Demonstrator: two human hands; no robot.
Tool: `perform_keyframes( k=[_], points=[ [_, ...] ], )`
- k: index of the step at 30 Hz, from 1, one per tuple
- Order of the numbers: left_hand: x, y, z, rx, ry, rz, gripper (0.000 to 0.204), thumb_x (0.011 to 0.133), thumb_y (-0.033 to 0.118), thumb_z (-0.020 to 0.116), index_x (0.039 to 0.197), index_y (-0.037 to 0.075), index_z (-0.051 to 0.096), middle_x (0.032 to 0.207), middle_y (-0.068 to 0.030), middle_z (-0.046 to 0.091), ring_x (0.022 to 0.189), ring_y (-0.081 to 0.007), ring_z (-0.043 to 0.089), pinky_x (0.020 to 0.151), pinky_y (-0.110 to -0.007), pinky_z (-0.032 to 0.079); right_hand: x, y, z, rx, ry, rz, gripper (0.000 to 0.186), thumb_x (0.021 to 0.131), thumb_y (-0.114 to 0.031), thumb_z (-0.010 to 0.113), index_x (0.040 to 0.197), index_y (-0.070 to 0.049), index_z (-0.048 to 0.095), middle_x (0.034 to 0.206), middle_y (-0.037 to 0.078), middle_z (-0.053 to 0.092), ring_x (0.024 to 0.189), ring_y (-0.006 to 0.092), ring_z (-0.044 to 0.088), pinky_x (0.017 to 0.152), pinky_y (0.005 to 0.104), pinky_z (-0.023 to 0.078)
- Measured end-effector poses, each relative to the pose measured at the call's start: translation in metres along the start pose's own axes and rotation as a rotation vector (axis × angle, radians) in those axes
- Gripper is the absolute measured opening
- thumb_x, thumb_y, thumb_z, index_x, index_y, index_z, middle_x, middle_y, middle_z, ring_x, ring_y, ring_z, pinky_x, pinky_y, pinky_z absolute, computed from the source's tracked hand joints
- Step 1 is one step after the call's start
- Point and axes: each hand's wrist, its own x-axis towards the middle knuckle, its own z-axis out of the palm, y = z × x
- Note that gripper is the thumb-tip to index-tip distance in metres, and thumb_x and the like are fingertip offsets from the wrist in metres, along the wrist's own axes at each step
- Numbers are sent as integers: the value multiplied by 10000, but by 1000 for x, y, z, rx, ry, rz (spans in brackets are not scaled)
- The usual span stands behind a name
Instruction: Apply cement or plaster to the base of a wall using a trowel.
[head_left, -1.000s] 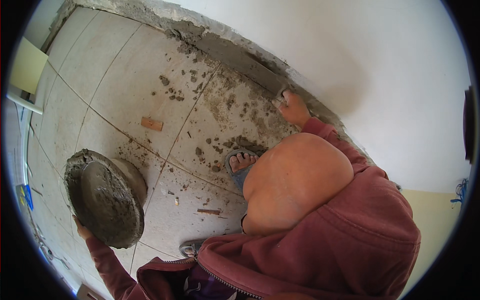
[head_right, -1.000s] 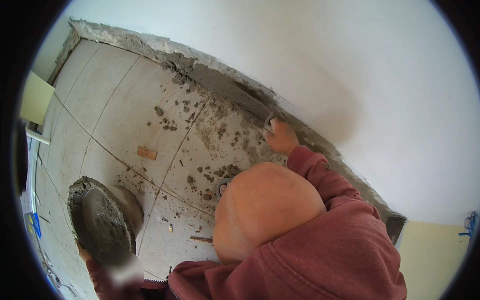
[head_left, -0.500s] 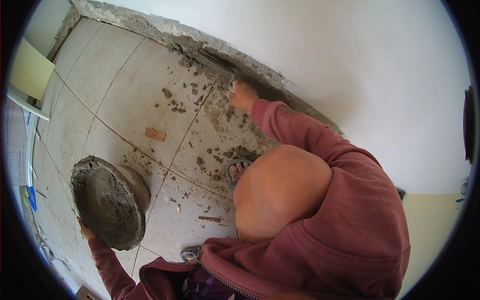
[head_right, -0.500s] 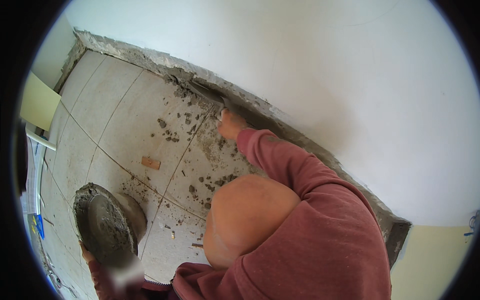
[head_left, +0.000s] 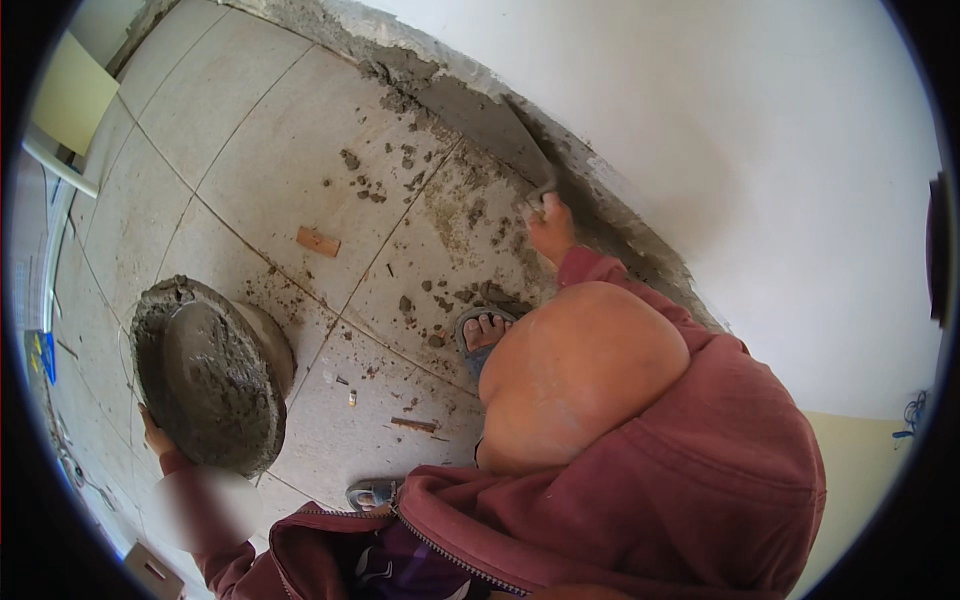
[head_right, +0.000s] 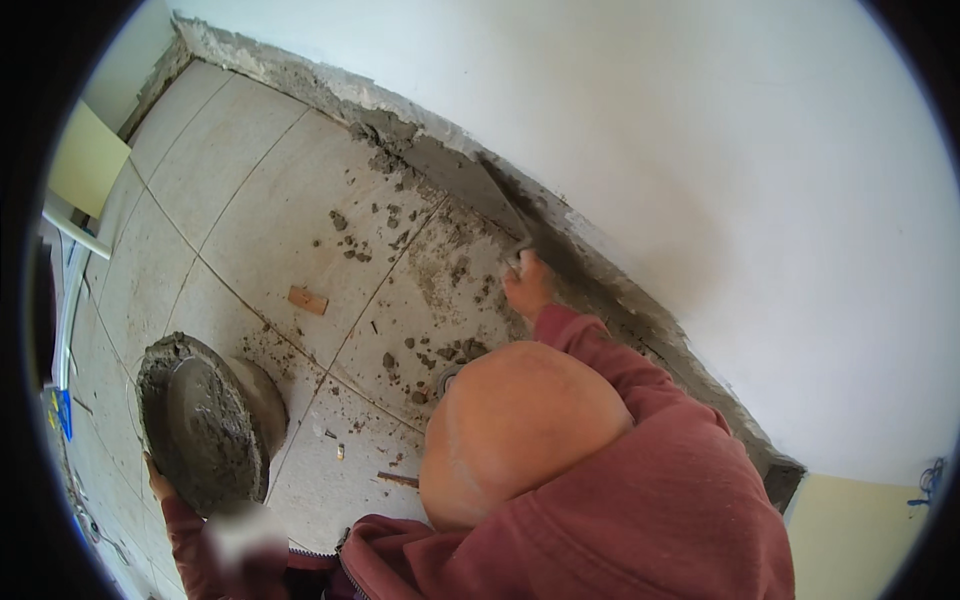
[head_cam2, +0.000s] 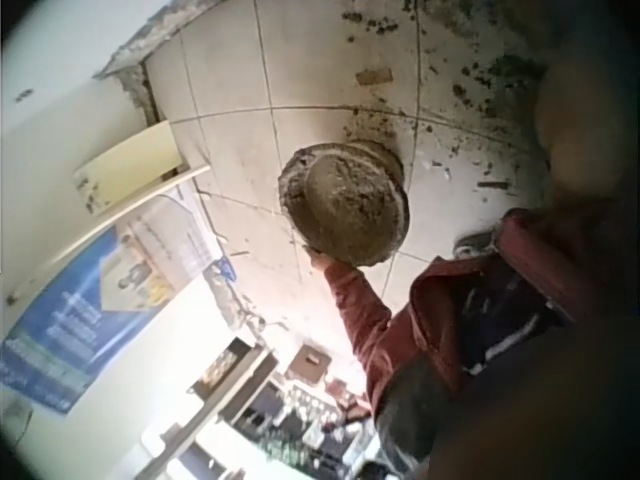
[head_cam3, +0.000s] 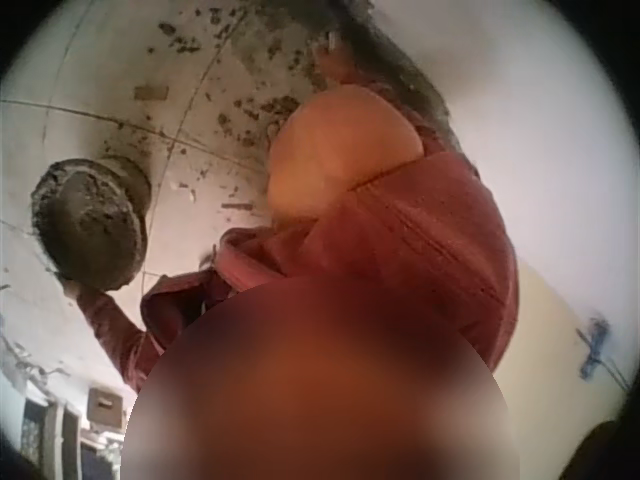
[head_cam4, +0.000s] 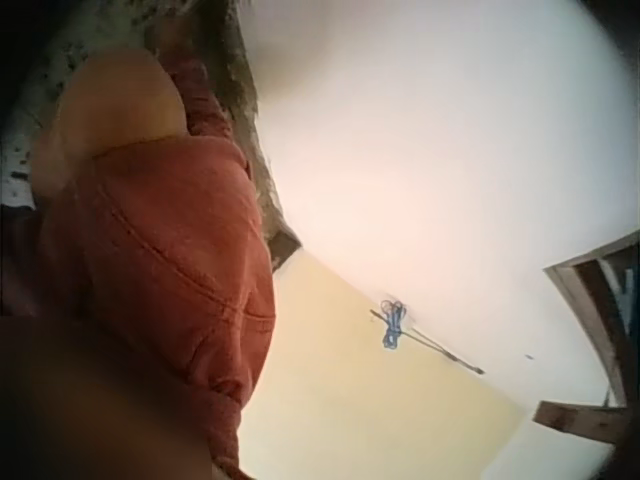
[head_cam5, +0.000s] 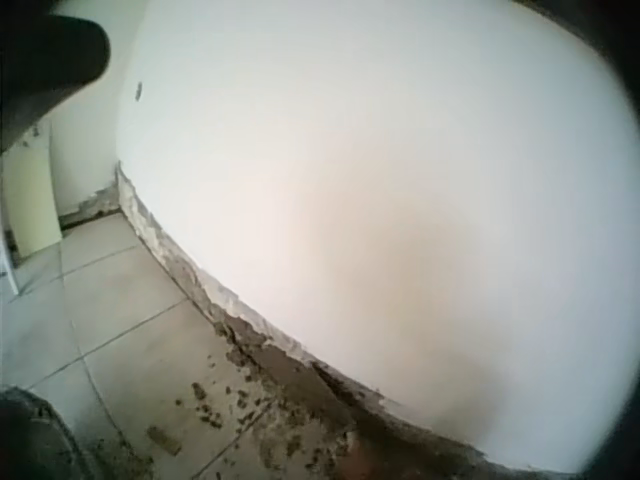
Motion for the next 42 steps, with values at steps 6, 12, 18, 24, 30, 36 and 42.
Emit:
perform_keyframes(
  k=[6, 12, 18, 24, 30, 36, 42],
  points=[
    [-2, -2, -3, -143, -61, -17, 478, 852, 146, 417, 1308, 140, 274, 1144, -201, 491, 1000, -284, 527, 844, -331, 414, -11, 1, -15, -131, 0, -145, 303, 738, -230, 568, 797, 35, 431, 690, 235, 515, 661, 394, 525, 560, 423, 406],
    [-10, 13, -5, -159, -51, -77, 476, 848, 149, 426, 1302, 123, 286, 1092, -206, 526, 964, -282, 546, 815, -331, 430, 36, -13, 5, 77, -207, -23, 302, 759, -235, 556, 772, 37, 426, 675, 233, 511, 645, 394, 520, 564, 415, 406],
    [-13, -4, -2, -182, -100, -104, 493, 832, 141, 454, 1296, 101, 292, 1067, -200, 542, 930, -284, 562, 797, -328, 440, 33, -26, -2, 153, -215, -37, 297, 768, -218, 544, 780, 58, 436, 693, 252, 517, 675, 404, 525, 586, 407, 410],
    [-7, 4, -4, -104, -53, -6, 488, 866, 235, 427, 1309, 113, 265, 1148, -172, 503, 1012, -249, 520, 842, -302, 398, 39, -46, 2, -154, -370, -4, 333, 772, -248, 524, 841, 72, 464, 777, 278, 524, 764, 397, 534, 666, 436, 400],
    [-7, -2, -2, 41, -61, -32, 492, 851, 181, 424, 1312, 130, 262, 1128, -186, 511, 993, -280, 531, 830, -316, 415, 46, 12, 35, -9, -235, -20, 272, 787, -225, 514, 828, 40, 468, 802, 255, 547, 758, 372, 548, 647, 409, 415],
    [-5, 4, 3, -40, -12, 2, 454, 860, 147, 394, 1301, 118, 291, 1118, -188, 516, 980, -284, 540, 830, -320, 419, -7, 57, -2, 438, -236, 229, 206, 804, -132, 543, 746, -22, 378, 598, 52, 489, 505, 105, 461, 448, 291, 385],
    [-8, -3, -3, -74, -3, 37, 474, 858, 171, 411, 1307, 109, 272, 1152, -186, 493, 1012, -268, 521, 841, -307, 409, -17, 34, -28, -181, -133, -115, 286, 762, -236, 553, 791, 20, 429, 643, 227, 521, 623, 402, 522, 531, 422, 402]
  ],
)
